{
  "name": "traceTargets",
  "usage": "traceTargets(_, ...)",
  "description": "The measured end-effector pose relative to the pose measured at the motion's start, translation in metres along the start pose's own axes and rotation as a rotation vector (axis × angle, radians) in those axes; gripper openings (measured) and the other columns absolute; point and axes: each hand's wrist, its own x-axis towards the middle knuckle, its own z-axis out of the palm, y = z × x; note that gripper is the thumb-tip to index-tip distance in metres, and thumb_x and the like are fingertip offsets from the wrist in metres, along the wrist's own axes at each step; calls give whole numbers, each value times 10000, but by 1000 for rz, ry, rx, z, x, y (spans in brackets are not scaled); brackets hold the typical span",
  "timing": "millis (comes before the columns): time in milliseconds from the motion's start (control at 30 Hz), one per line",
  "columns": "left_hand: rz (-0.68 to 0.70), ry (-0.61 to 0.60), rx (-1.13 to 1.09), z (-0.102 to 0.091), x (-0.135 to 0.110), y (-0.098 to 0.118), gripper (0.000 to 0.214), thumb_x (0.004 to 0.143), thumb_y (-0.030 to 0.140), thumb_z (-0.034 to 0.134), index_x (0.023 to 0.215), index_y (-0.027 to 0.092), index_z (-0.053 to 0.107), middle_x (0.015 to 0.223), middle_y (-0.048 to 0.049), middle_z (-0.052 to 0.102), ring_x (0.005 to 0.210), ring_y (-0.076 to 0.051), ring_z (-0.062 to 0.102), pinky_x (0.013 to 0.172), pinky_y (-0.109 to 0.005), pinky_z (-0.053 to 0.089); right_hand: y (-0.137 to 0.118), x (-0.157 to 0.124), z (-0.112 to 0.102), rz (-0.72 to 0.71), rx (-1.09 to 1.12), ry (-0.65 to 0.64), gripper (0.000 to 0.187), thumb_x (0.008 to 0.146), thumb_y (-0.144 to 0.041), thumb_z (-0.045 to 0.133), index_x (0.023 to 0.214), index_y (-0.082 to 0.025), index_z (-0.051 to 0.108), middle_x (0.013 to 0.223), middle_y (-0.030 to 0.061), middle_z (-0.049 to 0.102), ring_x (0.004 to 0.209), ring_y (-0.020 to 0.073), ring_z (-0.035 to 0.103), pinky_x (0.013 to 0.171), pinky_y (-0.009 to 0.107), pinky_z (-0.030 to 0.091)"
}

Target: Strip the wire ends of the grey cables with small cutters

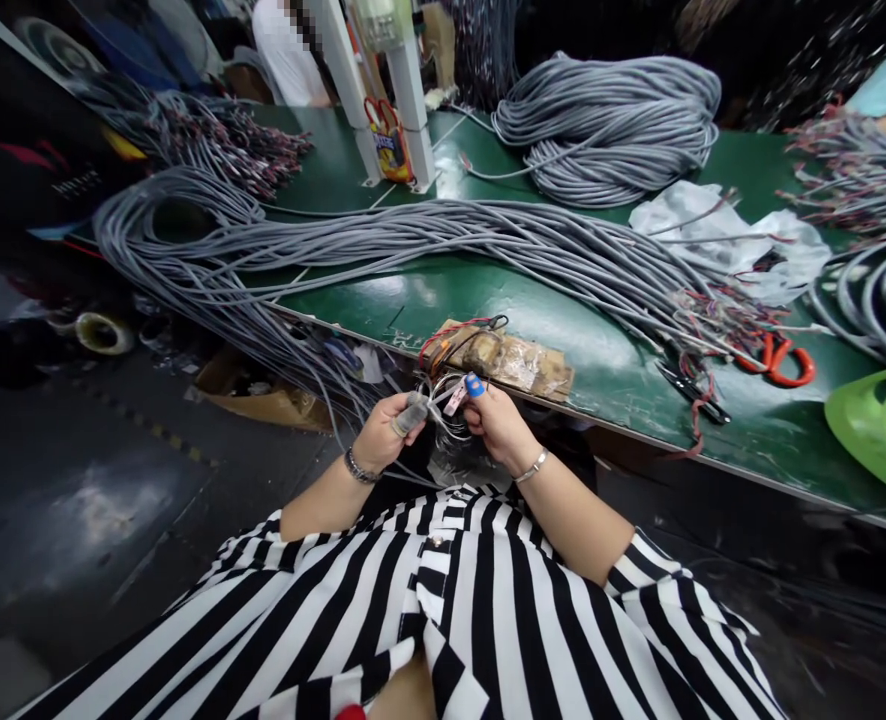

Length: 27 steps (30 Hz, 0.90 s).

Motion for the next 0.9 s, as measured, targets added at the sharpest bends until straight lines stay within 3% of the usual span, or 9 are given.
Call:
traceTargets(200, -60, -36, -18, 5, -2, -14, 424, 764, 526, 636, 631, 135, 542, 434, 59, 404, 372, -29, 311, 386, -164, 228, -6, -6, 6, -1, -68, 136, 500, 642, -627, 692, 666, -181, 468, 535, -74, 368, 434, 30, 225, 372, 164, 105)
traceTargets(633, -178, -98, -98, 13, -5, -25, 415, 742, 527, 662, 680, 130, 559, 428, 72, 367, 352, -12, 241, 356, -166, 159, -2, -3, 8, -81, 3, 141, 438, 659, -561, 716, 623, -157, 553, 515, -47, 400, 454, 43, 251, 376, 177, 151)
traceTargets(800, -223, -108, -117, 17, -7, -27, 427, 718, 543, 677, 700, 127, 579, 416, 77, 350, 344, -13, 238, 354, -172, 134, 5, -4, 5, -51, 48, 115, 478, 668, -619, 679, 661, -160, 548, 506, -62, 391, 434, 36, 247, 363, 170, 160)
traceTargets(900, -220, -105, -151, 16, -11, -28, 423, 711, 537, 688, 693, 127, 586, 416, 74, 350, 344, -10, 232, 361, -176, 131, 9, -6, -1, -3, 98, 97, 501, 661, -652, 661, 719, -165, 560, 564, -45, 461, 440, 34, 293, 350, 158, 138)
